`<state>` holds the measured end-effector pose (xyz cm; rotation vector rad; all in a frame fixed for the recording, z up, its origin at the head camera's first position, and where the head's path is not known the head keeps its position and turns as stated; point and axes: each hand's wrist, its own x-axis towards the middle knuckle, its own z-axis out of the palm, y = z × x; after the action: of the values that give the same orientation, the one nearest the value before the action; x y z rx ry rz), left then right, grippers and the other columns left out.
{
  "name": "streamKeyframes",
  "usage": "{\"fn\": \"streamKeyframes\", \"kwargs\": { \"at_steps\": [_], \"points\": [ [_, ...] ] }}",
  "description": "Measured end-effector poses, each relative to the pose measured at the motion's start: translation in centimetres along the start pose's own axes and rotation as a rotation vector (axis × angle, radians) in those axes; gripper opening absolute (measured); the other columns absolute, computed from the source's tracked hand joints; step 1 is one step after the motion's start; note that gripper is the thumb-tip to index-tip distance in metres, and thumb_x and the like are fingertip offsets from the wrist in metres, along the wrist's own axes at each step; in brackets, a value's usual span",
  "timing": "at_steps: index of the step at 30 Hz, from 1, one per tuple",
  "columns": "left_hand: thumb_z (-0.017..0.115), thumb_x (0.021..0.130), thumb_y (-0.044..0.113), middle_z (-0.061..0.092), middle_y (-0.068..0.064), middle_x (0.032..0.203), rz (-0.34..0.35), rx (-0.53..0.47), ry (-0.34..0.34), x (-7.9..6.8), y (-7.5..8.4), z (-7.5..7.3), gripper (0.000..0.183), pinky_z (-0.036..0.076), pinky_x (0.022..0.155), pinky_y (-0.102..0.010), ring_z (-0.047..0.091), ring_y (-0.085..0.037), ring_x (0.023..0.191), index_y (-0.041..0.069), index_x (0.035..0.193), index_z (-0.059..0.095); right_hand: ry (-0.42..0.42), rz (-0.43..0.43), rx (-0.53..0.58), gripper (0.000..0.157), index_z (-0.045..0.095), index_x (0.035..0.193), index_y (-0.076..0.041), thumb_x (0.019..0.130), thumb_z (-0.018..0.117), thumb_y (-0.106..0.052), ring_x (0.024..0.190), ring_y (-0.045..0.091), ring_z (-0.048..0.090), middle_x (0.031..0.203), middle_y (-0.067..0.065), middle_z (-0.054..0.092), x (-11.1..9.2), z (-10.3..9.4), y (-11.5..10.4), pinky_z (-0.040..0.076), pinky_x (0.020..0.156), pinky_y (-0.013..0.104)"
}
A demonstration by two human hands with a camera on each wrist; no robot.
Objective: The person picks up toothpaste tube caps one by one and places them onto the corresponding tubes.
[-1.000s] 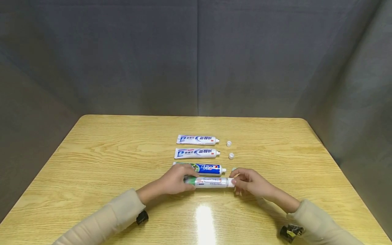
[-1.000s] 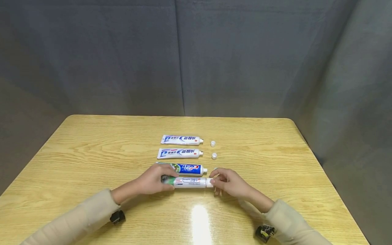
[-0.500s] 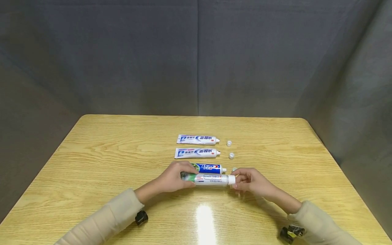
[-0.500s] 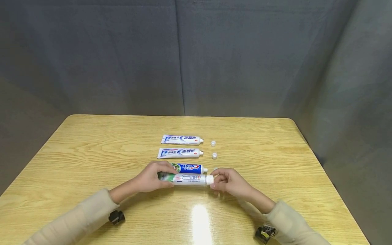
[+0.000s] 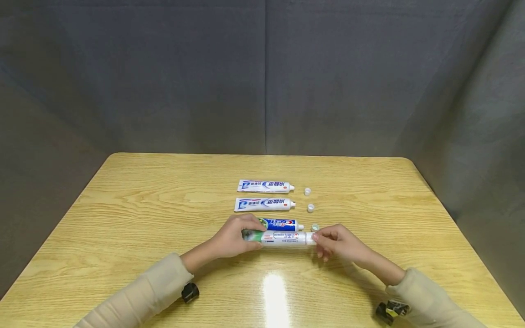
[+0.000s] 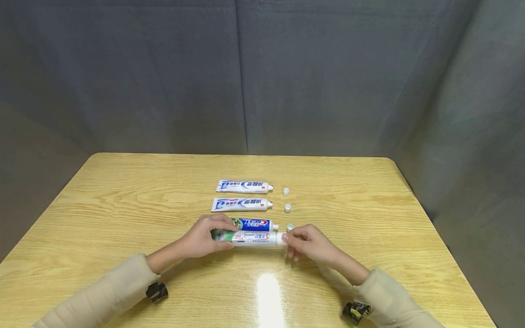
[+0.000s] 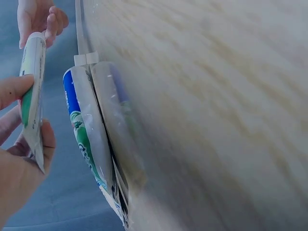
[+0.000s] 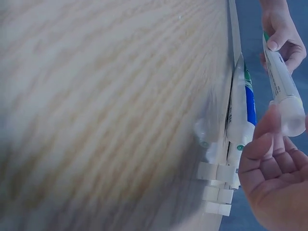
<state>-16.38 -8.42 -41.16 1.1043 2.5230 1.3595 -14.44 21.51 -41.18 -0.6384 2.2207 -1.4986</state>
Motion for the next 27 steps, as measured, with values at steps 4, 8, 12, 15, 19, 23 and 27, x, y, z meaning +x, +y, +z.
{"fn": "streamKeyframes", "kwargs": {
  "at_steps": [4, 8, 12, 15, 19, 23, 27],
  "points": [
    [0.077, 0.070, 0.005, 0.063, -0.004, 0.096, 0.007, 0.007, 0.010, 0.04, 0.09, 0.03, 0.029, 0.047, 0.062, -0.022, 0.055, -0.012, 0.081, 0.002, 0.098, 0.069, 0.040, -0.001, -0.003, 0.030, 0.056, 0.106, 0.012, 0.089, 0.058, -0.011, 0.062, 0.017, 0.059, 0.082, 0.016, 0.060, -0.17, -0.08, -0.08, 0.048, 0.052, 0.027],
    [0.077, 0.069, 0.005, 0.063, -0.004, 0.095, 0.006, 0.009, 0.021, 0.06, 0.13, 0.08, 0.029, 0.047, 0.062, -0.022, 0.055, -0.012, 0.080, 0.002, 0.097, 0.069, 0.078, -0.035, 0.037, 0.040, 0.052, 0.113, 0.010, 0.079, 0.068, -0.003, 0.073, 0.017, 0.062, 0.092, 0.019, 0.058, -0.30, -0.03, -0.20, 0.051, 0.063, 0.028],
    [0.077, 0.070, 0.006, 0.063, -0.004, 0.095, 0.012, 0.009, 0.026, 0.04, 0.02, 0.22, 0.028, 0.047, 0.061, -0.022, 0.055, -0.012, 0.079, 0.002, 0.097, 0.070, 0.117, -0.071, 0.028, 0.033, 0.055, 0.106, 0.008, 0.077, 0.068, 0.002, 0.072, 0.018, 0.062, 0.080, 0.020, 0.062, -0.30, 0.14, -0.26, 0.050, 0.062, 0.028],
    [0.077, 0.070, 0.005, 0.063, -0.003, 0.095, 0.009, 0.008, 0.030, 0.00, 0.06, 0.22, 0.028, 0.047, 0.061, -0.022, 0.054, -0.012, 0.080, 0.003, 0.097, 0.070, 0.161, -0.068, -0.011, 0.029, 0.058, 0.103, 0.008, 0.077, 0.069, -0.001, 0.070, 0.016, 0.061, 0.079, 0.015, 0.062, -0.24, 0.28, -0.34, 0.050, 0.058, 0.027],
    [0.077, 0.069, 0.003, 0.063, -0.004, 0.094, 0.010, 0.000, 0.046, -0.03, 0.18, 0.12, 0.029, 0.047, 0.062, -0.022, 0.055, -0.013, 0.080, 0.002, 0.097, 0.069, 0.172, -0.042, 0.002, 0.027, 0.060, 0.103, 0.011, 0.082, 0.066, -0.004, 0.071, 0.016, 0.061, 0.083, 0.015, 0.063, -0.16, 0.34, -0.48, 0.052, 0.061, 0.030],
    [0.077, 0.068, 0.002, 0.063, -0.004, 0.094, 0.022, 0.000, 0.055, -0.04, 0.13, 0.12, 0.029, 0.046, 0.061, -0.022, 0.055, -0.013, 0.080, 0.002, 0.096, 0.070, 0.147, -0.019, 0.025, 0.025, 0.060, 0.102, 0.014, 0.087, 0.060, -0.006, 0.071, 0.021, 0.063, 0.085, 0.021, 0.063, -0.11, 0.28, -0.56, 0.052, 0.061, 0.032],
    [0.077, 0.068, 0.002, 0.063, -0.004, 0.094, 0.028, 0.000, 0.063, -0.13, 0.15, 0.08, 0.029, 0.046, 0.061, -0.022, 0.054, -0.013, 0.079, 0.003, 0.096, 0.070, 0.139, -0.007, -0.005, 0.030, 0.058, 0.107, 0.015, 0.090, 0.057, -0.009, 0.072, 0.023, 0.064, 0.087, 0.022, 0.064, -0.17, 0.27, -0.53, 0.051, 0.058, 0.030]
  ]
}}
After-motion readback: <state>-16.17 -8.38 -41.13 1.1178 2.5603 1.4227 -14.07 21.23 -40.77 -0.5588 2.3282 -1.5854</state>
